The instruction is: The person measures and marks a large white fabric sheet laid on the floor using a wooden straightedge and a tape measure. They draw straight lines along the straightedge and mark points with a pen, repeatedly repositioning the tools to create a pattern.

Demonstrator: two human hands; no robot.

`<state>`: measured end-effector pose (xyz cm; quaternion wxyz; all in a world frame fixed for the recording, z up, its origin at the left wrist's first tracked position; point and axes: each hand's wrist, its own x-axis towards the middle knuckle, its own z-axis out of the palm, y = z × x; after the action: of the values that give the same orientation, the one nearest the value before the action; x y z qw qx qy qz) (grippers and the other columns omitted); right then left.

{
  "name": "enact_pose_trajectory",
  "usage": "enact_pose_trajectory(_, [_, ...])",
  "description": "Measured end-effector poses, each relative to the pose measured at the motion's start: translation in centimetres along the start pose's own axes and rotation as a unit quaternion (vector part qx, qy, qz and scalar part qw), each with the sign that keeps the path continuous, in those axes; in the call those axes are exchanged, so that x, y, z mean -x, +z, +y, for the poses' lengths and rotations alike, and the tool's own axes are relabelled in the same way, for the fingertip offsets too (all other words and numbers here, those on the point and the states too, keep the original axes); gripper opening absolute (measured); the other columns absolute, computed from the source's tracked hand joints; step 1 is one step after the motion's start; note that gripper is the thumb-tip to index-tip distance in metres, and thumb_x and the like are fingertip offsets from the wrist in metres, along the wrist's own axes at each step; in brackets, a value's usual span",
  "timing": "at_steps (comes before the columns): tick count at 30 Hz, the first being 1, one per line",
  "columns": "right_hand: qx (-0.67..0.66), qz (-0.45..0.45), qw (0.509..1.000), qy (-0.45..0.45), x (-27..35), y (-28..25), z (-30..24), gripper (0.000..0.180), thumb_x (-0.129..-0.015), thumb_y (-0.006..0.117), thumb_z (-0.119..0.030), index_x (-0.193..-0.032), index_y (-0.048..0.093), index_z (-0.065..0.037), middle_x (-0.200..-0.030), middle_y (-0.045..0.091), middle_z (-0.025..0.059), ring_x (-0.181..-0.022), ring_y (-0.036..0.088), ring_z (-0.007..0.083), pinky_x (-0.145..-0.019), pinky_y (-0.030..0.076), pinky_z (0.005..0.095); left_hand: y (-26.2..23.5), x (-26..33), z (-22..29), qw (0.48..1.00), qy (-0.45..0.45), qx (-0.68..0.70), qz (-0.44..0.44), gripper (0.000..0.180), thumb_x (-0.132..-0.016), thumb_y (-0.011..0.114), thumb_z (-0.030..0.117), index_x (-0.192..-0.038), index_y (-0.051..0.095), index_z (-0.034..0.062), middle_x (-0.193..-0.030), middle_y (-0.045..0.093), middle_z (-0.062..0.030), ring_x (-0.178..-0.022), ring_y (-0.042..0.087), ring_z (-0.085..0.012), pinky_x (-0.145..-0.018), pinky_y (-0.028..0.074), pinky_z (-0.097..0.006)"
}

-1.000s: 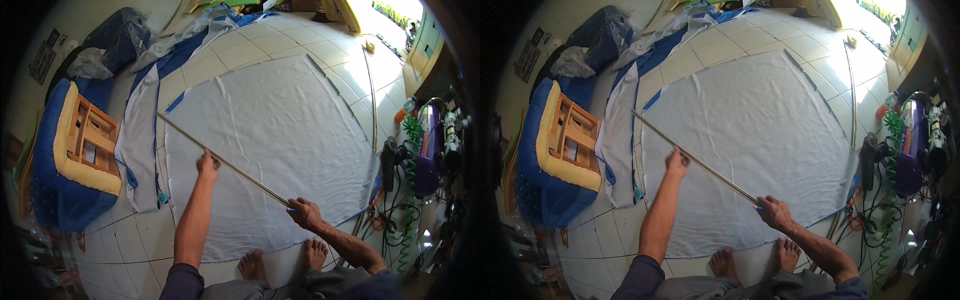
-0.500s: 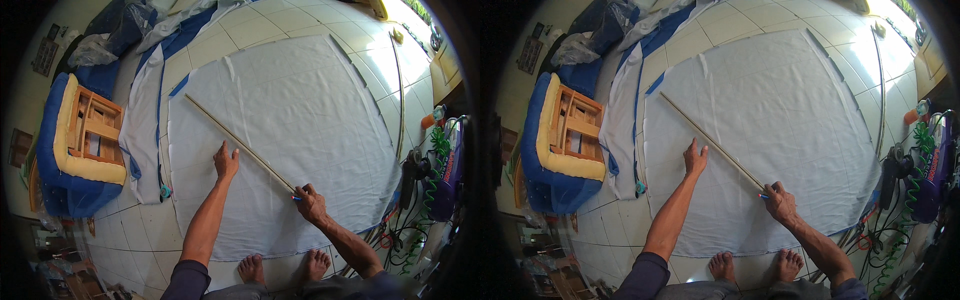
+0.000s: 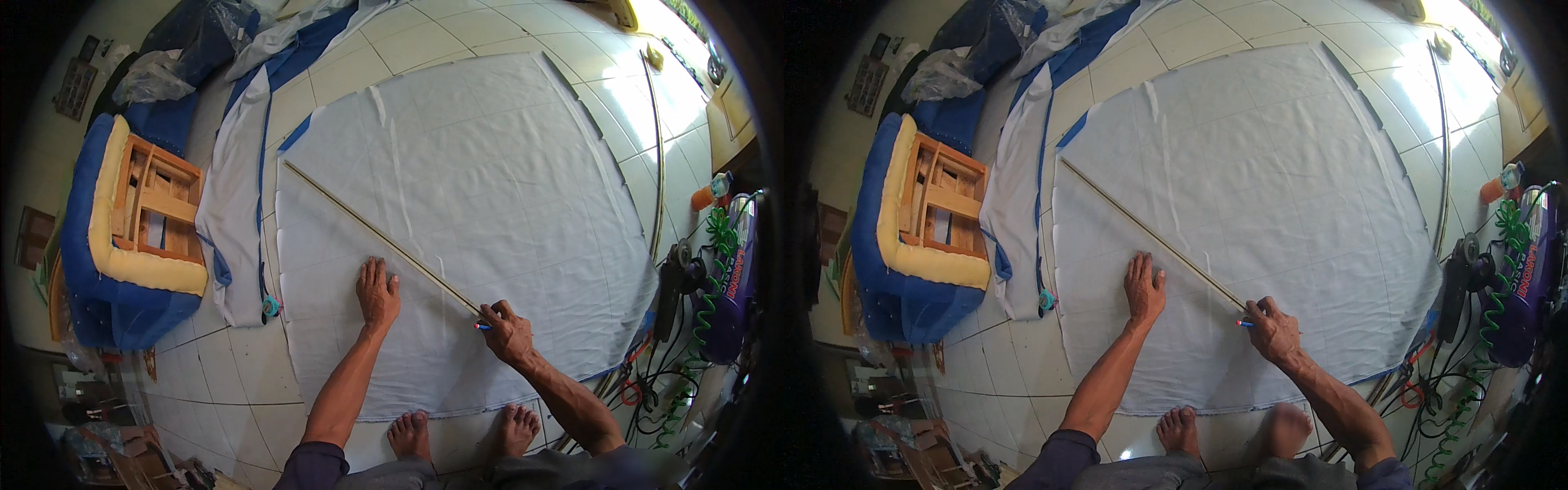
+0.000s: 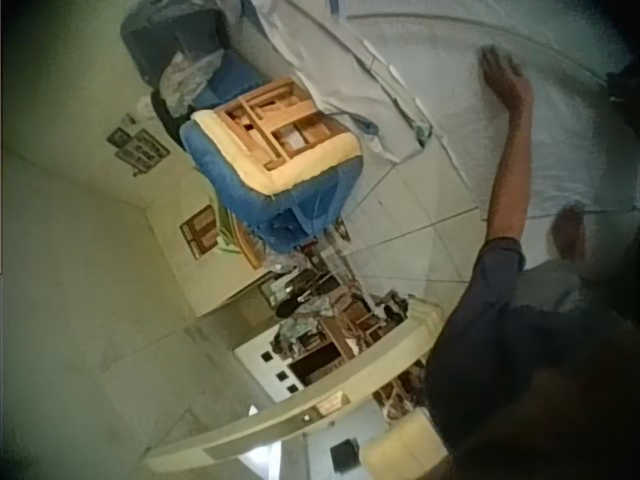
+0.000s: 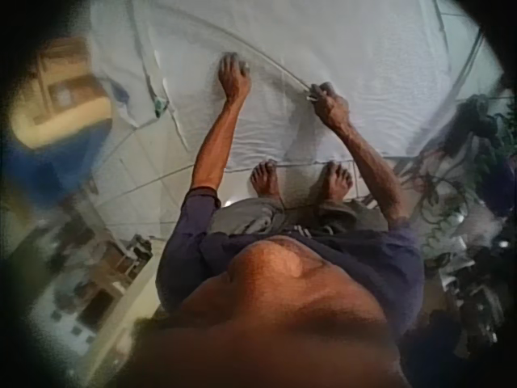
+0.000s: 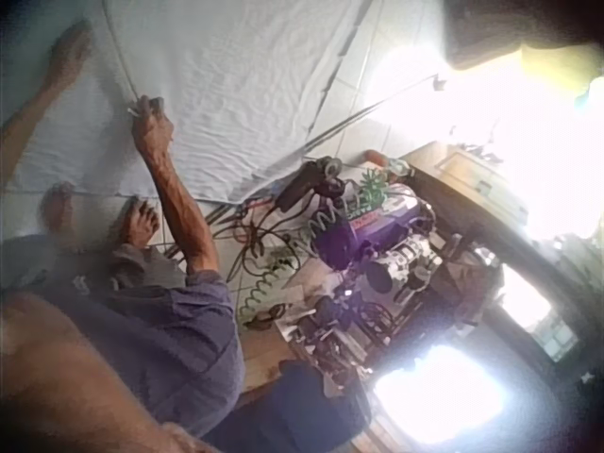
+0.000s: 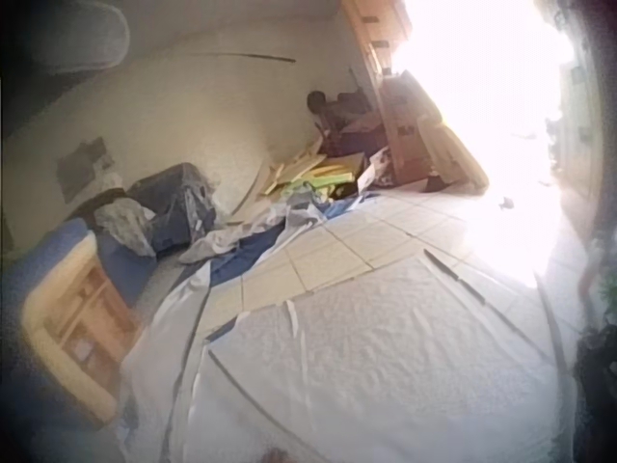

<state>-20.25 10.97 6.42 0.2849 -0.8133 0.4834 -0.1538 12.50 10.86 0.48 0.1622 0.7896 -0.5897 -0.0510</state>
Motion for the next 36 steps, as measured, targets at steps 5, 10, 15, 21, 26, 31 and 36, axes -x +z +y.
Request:
enact_pose_trajectory(5, [0.026, -0.004, 0.999, -0.037, -0.5, -0.5, 0.8, 0.042, -0.082, 0.074, -0.008, -0.123, 0.067, -0.013, -0.106, 0.064, 0.0105, -0.076, 0.071, 0.0339, -0.06, 0.058, 0.0463, -0.8, -0.9, -1.8, 0.999, -0.033, 0.017, 0.025, 0.064, -0.104, 0.058, 0.036, -0.154, 0.042, -0.0008, -0.157, 0.044, -0.0273, -0.147, 0.038, -0.0463, -0.119, 0.03, -0.056])
enact_pose_trajectory(10, [0.016, -0.022, 0.998, -0.048, 0.6, 0.4, 0.4, 0.042, -0.081, 0.074, -0.007, -0.123, 0.067, -0.013, -0.105, 0.064, 0.0105, -0.074, 0.071, 0.0344, -0.06, 0.059, 0.0469, -1.4, -3.7, -3.6, 0.998, -0.047, 0.011, 0.035, 0.067, -0.105, 0.056, 0.04, -0.155, 0.041, -0.0014, -0.159, 0.042, -0.0272, -0.148, 0.037, -0.0458, -0.119, 0.032, -0.055])
enact_pose_trajectory(15, [-0.006, -0.039, 0.999, -0.023, 2.4, 2.2, -1.7, 0.041, -0.084, 0.072, -0.009, -0.125, 0.067, -0.01, -0.106, 0.063, 0.0121, -0.073, 0.071, 0.0359, -0.057, 0.059, 0.0472, -2.0, -4.9, -5.4, 0.998, -0.058, 0.005, 0.01, 0.072, -0.104, 0.057, 0.043, -0.158, 0.037, -0.0005, -0.161, 0.04, -0.0255, -0.149, 0.037, -0.0454, -0.12, 0.031, -0.055])
enact_pose_trajectory(21, [-0.039, -0.096, 0.994, -0.029, 4.1, 3.6, -3.7, 0.046, -0.088, 0.069, -0.01, -0.132, 0.059, -0.008, -0.11, 0.062, 0.0141, -0.074, 0.07, 0.0398, -0.058, 0.059, 0.0498, -2.2, -3.5, -6.9, 0.999, -0.039, 0.021, 0.026, 0.067, -0.102, 0.059, 0.034, -0.157, 0.039, -0.0001, -0.159, 0.044, -0.0243, -0.147, 0.038, -0.0458, -0.123, 0.029, -0.053])
enact_pose_trajectory(26, [-0.052, -0.137, 0.989, -0.003, 4.9, 4.5, -5.1, 0.055, -0.086, 0.075, -0.013, -0.137, 0.055, -0.017, -0.111, 0.061, 0.0133, -0.074, 0.069, 0.0419, -0.056, 0.058, 0.0518, -2.7, -3.0, -7.8, 0.999, -0.035, 0.019, -0.006, 0.069, -0.102, 0.057, 0.036, -0.16, 0.036, 0.005, -0.163, 0.041, -0.0183, -0.151, 0.033, -0.0436, -0.123, 0.026, -0.054])
enact_pose_trajectory(31, [-0.064, -0.153, 0.986, -0.002, 5.3, 4.7, -6.0, 0.053, -0.088, 0.073, -0.015, -0.136, 0.05, -0.02, -0.11, 0.061, 0.0137, -0.076, 0.068, 0.0442, -0.056, 0.057, 0.0541, -3.0, -2.9, -8.0, 0.999, -0.041, 0.016, -0.023, 0.068, -0.102, 0.058, 0.036, -0.16, 0.037, 0.0057, -0.163, 0.041, -0.0175, -0.152, 0.032, -0.0421, -0.123, 0.027, -0.053])
enact_pose_trajectory(36, [-0.052, -0.148, 0.987, -0.022, 5.3, 4.8, -6.0, 0.048, -0.092, 0.068, -0.013, -0.136, 0.049, -0.015, -0.103, 0.061, 0.015, -0.074, 0.069, 0.0415, -0.054, 0.055, 0.0528, -3.2, -3.1, -8.1, 0.998, -0.041, 0.025, -0.031, 0.067, -0.102, 0.059, 0.036, -0.159, 0.039, 0.0068, -0.164, 0.04, -0.0172, -0.152, 0.033, -0.0414, -0.122, 0.028, -0.054])
